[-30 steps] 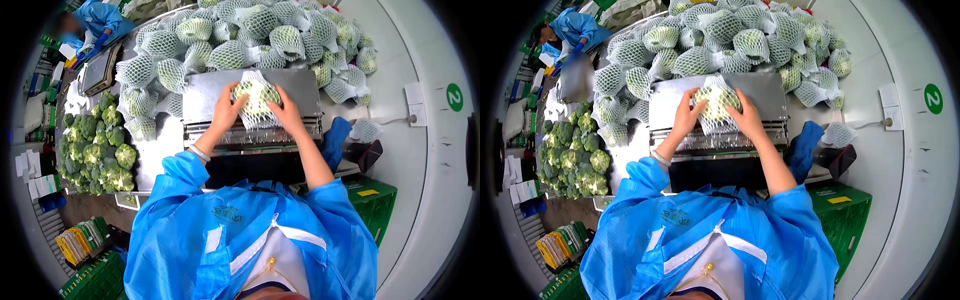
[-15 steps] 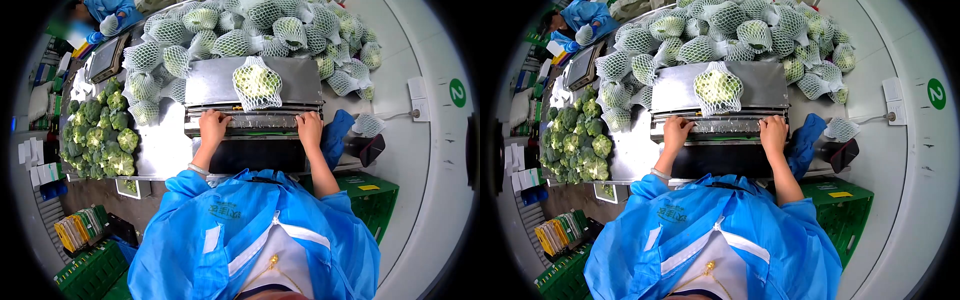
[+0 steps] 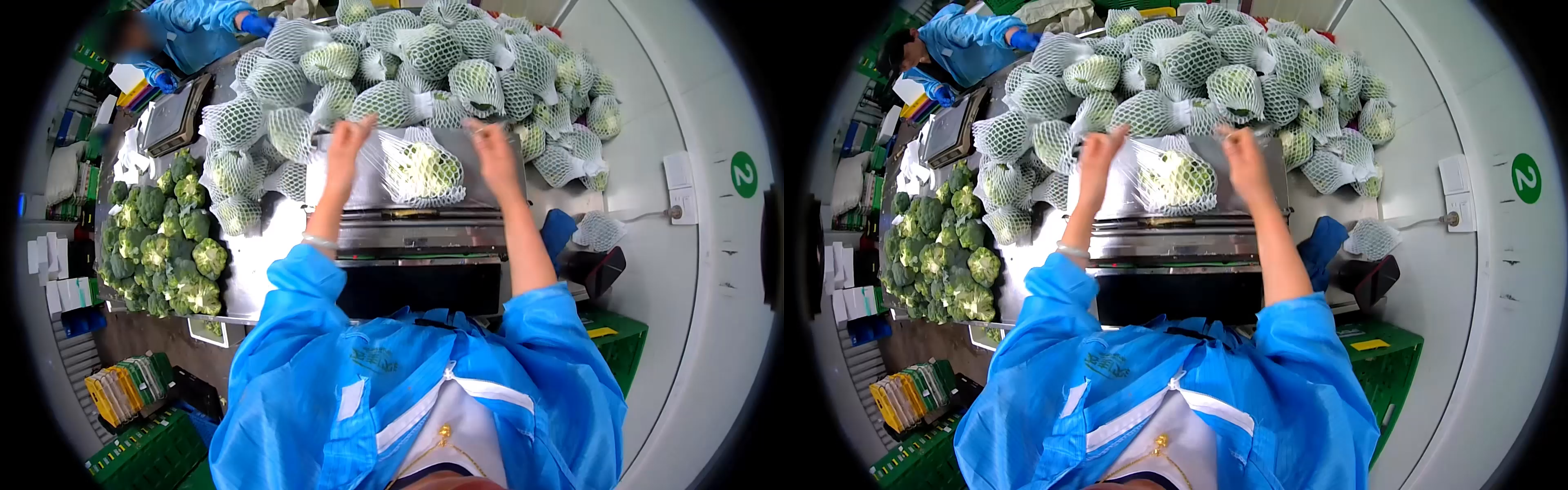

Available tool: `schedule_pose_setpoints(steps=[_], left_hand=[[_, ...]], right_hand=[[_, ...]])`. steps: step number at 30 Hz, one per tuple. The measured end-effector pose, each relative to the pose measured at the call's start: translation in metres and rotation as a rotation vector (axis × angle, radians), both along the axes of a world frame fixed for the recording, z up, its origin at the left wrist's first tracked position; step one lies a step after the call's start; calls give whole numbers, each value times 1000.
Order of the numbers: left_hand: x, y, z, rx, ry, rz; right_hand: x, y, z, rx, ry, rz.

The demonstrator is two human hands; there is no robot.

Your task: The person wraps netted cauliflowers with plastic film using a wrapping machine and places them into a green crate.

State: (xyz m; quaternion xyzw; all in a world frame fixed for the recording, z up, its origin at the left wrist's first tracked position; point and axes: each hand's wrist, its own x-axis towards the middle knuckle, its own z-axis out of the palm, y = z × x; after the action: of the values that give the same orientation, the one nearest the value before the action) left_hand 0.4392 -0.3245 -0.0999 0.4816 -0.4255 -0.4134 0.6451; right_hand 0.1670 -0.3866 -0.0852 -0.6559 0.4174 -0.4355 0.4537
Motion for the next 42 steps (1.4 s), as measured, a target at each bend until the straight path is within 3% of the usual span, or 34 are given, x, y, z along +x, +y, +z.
schedule_pose_setpoints(steps=[1, 3, 4, 6, 7, 9, 10, 13, 17, 18, 20, 23, 26, 29, 30, 34, 35, 38, 40, 42], left_hand=[[-3, -11, -33, 107, -331, 41], [-11, -13, -67, 310, -436, -47], [-11, -12, -55, 429, -290, -132], [-18, 7, -38, 340, -170, -333], [-21, 18, -31, 294, -111, -433], [-20, 32, -19, -118, -841, -424], [-27, 34, -11, -104, -834, -397], [-30, 32, -1, 47, -768, -436], [-35, 78, 34, 413, -243, -685], [-37, 97, 51, 578, 15, -728], [-34, 128, 78, 798, 146, -827], [-43, 160, 92, 1034, 333, -962], [-52, 188, 26, 1194, 482, -906], [-58, 211, -3, 1257, 585, -855], [-59, 224, -1, 1194, 533, -799], [-59, 265, -15, 887, 109, -491], [-59, 269, -22, 856, 103, -396], [-78, 252, -24, 755, 18, -87], [-67, 255, -71, 573, -424, -67], [-61, 253, -78, 444, -841, -53]], right_hand=[[7, -12, -42, -26, 179, 21], [5, -19, -94, 277, 106, 81], [2, -11, -68, 346, 191, 112], [-2, 13, -40, 411, 104, 193], [-7, 23, -39, 288, 174, 264], [-11, 38, -20, 168, 400, 341], [-12, 37, -23, 134, 371, 329], [-13, 44, -6, 236, 357, 325], [-30, 84, 36, 372, 386, 376], [-38, 103, 49, 429, 352, 425], [-56, 141, 67, 527, 313, 504], [-68, 187, 76, 979, -59, 527], [-81, 216, 31, 1200, 18, 371], [-91, 243, -2, 1066, 105, 310], [-97, 256, -22, 758, 273, 261], [-88, 283, -37, 778, 58, -107], [-85, 287, -39, 813, 38, -206], [-87, 287, -64, 568, 247, -410], [-91, 289, -65, 406, 446, -484], [-97, 293, -76, 277, 638, -519]])
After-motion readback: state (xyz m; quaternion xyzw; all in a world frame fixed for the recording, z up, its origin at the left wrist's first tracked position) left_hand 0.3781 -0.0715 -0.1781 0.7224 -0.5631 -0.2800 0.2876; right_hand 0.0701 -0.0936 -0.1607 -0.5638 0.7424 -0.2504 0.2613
